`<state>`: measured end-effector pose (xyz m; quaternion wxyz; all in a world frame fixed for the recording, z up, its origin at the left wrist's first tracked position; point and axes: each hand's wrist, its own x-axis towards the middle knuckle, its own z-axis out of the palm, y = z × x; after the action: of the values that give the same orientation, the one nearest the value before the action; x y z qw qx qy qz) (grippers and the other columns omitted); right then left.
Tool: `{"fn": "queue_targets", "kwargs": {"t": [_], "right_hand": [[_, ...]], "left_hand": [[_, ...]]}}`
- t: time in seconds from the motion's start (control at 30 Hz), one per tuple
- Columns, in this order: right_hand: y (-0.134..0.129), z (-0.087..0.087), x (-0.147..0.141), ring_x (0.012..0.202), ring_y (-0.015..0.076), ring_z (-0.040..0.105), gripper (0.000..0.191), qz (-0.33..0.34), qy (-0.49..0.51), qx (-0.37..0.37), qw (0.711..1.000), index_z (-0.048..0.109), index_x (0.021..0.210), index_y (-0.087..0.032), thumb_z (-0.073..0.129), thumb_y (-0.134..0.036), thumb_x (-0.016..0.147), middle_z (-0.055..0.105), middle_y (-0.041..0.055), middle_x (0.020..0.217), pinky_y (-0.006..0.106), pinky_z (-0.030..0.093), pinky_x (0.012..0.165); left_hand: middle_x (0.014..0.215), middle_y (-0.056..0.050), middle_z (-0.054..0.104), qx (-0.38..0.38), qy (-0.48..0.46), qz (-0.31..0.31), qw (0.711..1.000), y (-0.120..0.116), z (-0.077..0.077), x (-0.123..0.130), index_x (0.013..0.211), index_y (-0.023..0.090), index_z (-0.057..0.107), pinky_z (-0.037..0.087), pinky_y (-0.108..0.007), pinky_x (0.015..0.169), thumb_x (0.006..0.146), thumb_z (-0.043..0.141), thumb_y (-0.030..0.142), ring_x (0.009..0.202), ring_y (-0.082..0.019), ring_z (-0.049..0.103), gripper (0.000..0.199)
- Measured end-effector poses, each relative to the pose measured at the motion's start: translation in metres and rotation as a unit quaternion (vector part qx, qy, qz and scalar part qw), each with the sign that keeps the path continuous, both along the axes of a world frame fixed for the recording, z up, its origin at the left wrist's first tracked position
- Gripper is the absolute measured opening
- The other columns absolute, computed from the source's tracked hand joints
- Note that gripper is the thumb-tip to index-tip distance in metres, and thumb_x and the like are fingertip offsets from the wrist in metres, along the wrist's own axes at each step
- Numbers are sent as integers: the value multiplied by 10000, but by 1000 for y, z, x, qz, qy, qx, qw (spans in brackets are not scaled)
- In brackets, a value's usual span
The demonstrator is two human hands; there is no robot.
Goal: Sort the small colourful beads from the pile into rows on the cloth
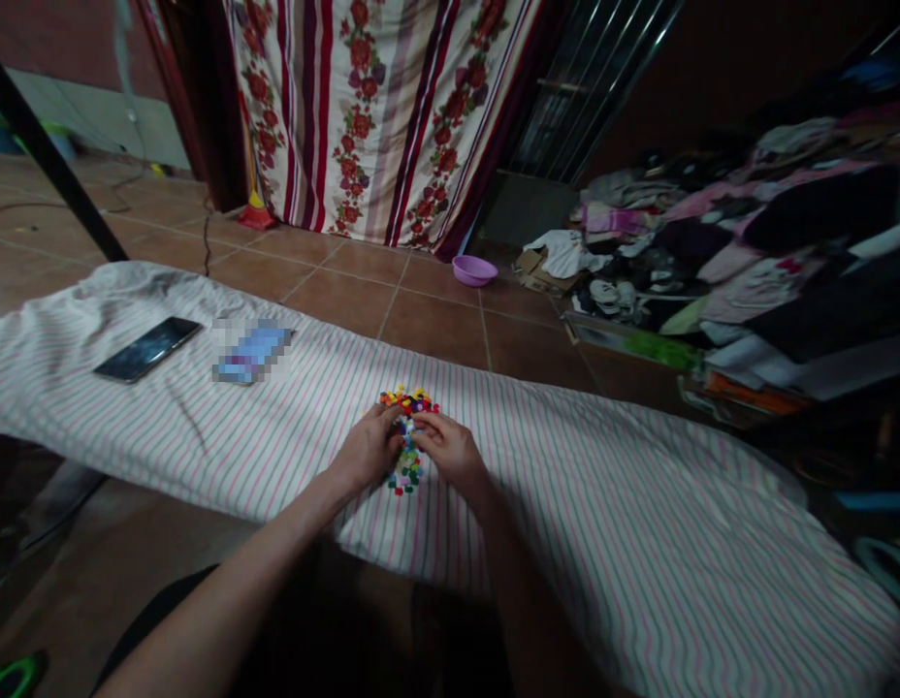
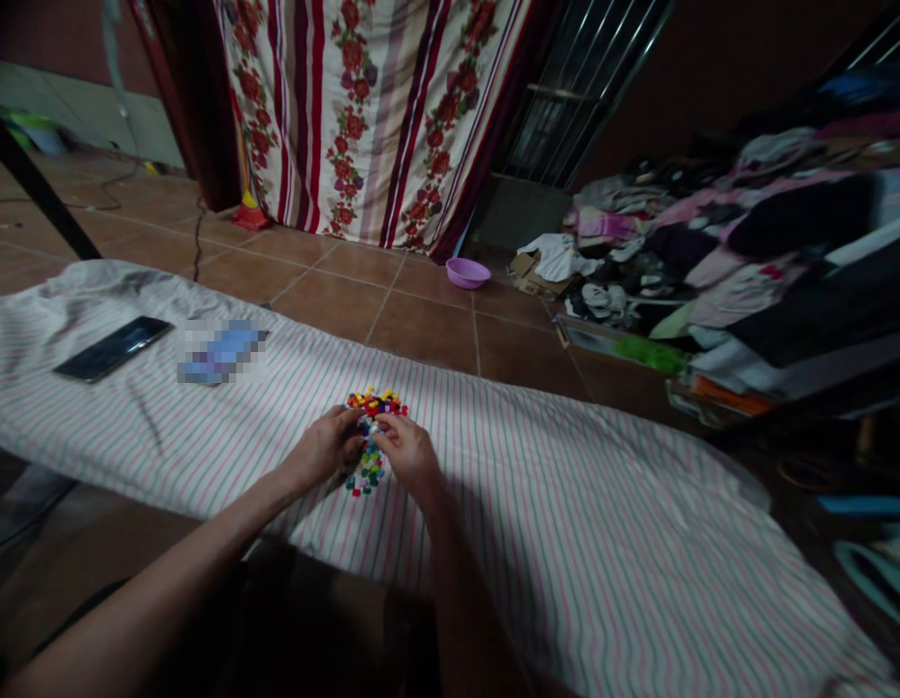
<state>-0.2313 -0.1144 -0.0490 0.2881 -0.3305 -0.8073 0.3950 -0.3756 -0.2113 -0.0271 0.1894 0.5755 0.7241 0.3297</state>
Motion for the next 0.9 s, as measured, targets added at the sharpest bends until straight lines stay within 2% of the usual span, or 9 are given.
{"fn": "queue_targets", "kwargs": {"t": [0.17, 0.27, 0.37, 0.47, 0.57, 0.63, 0.73, 0.9], "right_hand": [[5, 7, -9, 869, 198, 675, 185, -39, -9, 76, 996, 747, 904, -215, 589, -296, 855, 726, 64, 930, 314, 526, 833], [12, 9, -11, 893, 204, 664, 217, -94, -25, 99, 990, 744, 909, -210, 548, -301, 885, 721, 76, 947, 312, 512, 845], [21, 5, -9, 944, 213, 638, 272, -162, -71, 133, 975, 737, 946, -192, 481, -280, 918, 712, 95, 994, 331, 486, 884], [28, -4, -7, 1027, 225, 599, 301, -199, -117, 163, 959, 726, 1000, -172, 444, -255, 935, 700, 108, 1064, 356, 438, 946], [31, -17, -8, 1056, 226, 574, 322, -200, -141, 177, 953, 711, 1058, -158, 422, -250, 951, 691, 110, 1102, 361, 407, 965], [31, -25, -10, 1058, 224, 567, 340, -193, -146, 186, 952, 703, 1093, -152, 405, -252, 963, 689, 114, 1105, 359, 397, 965], [32, -31, -13, 1053, 219, 564, 351, -190, -147, 207, 949, 696, 1127, -160, 394, -251, 973, 684, 115, 1106, 358, 391, 958], [32, -31, -18, 1040, 216, 564, 361, -159, -151, 220, 951, 676, 1174, -176, 381, -268, 987, 677, 105, 1096, 349, 411, 933]], "left_hand": [[1134, -69, 631, 9, -7, 13, 1000, 9, 4, -9, 1215, 202, 617, 484, -306, 972, 843, 573, 186, 1063, -192, 626, 375], [1089, -58, 647, 14, -11, 31, 999, 13, 4, -14, 1171, 211, 650, 498, -288, 925, 863, 559, 221, 997, -177, 642, 322], [1061, -59, 658, 17, -12, 57, 998, 15, 2, -20, 1106, 198, 680, 494, -280, 918, 894, 493, 220, 977, -167, 644, 283], [1081, -76, 651, 7, 8, 98, 995, 16, 1, -27, 1096, 182, 682, 477, -285, 951, 918, 420, 202, 1012, -170, 636, 317], [1114, -102, 628, -37, 46, 149, 987, 17, -1, -33, 1182, 168, 643, 473, -301, 949, 936, 382, 215, 1019, -182, 634, 361], [1094, -108, 623, -72, 75, 160, 982, 19, -2, -36, 1213, 163, 619, 475, -304, 927, 951, 360, 233, 1004, -188, 633, 375], [1061, -99, 624, -91, 111, 145, 979, 25, -4, -35, 1188, 174, 621, 468, -298, 907, 972, 317, 249, 1000, -189, 623, 381], [1119, -92, 630, -85, 135, 120, 980, 39, -4, -25, 1245, 190, 587, 447, -298, 936, 984, 310, 275, 1076, -195, 581, 390]]}}
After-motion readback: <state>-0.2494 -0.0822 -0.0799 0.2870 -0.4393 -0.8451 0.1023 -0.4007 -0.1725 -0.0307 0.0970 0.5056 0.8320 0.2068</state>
